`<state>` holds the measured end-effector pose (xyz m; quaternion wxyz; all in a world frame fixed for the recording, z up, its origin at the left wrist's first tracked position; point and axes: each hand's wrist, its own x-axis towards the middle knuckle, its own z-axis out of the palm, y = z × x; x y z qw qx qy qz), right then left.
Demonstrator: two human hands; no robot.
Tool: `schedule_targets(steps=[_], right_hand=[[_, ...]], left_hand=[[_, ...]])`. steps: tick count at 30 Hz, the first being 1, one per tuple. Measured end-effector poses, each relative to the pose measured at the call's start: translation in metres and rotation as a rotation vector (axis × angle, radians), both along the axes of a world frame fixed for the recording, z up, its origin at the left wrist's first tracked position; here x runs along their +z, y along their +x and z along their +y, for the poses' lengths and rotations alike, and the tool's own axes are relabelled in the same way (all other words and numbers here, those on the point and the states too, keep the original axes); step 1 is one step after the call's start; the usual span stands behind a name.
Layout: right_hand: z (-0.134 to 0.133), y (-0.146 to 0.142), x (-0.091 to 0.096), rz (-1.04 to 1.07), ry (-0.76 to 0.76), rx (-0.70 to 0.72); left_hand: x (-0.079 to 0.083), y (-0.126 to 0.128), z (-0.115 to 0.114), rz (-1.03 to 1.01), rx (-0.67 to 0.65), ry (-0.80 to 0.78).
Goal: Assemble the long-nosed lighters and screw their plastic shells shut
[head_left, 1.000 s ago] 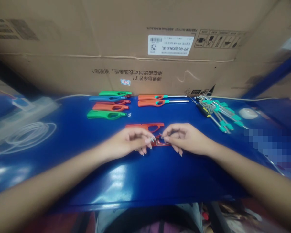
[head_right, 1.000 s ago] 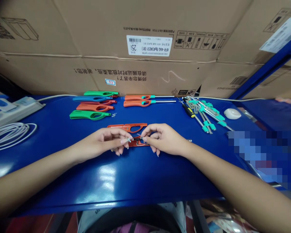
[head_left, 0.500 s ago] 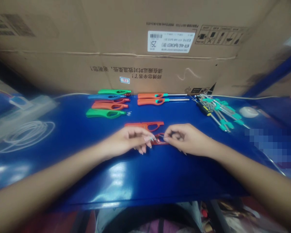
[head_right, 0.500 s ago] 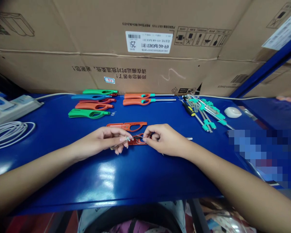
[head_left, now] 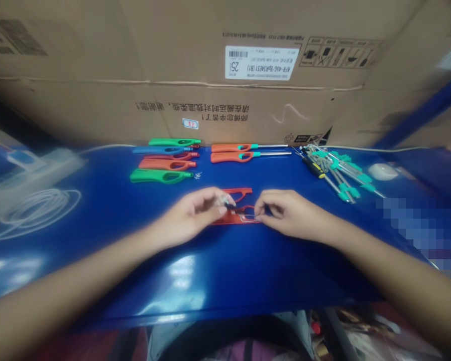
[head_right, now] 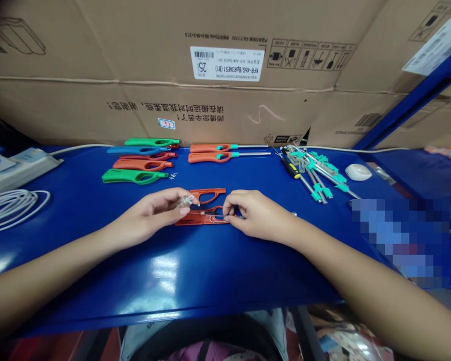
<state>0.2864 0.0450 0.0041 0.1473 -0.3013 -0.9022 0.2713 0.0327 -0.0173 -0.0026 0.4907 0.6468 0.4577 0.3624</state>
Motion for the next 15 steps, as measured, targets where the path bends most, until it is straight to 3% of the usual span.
schedule_targets(steps=[6, 10, 15], right_hand=[[-0.003, -0.004, -0.002, -0.02, 0.039, 0.011], [-0.004, -0.004, -0.001, 0.011, 0.021, 0.007], [0.006, 0.008, 0.013, 0.016, -0.105, -0.134]], left_hand=[[-0.007, 0.004, -0.004, 0.516, -0.025, 0.449], [-0.013, 0.004, -0.004, 0.579, -0.173, 0.532], [-0.02, 0.0, -0.003, 0.535, -0.267, 0.626]])
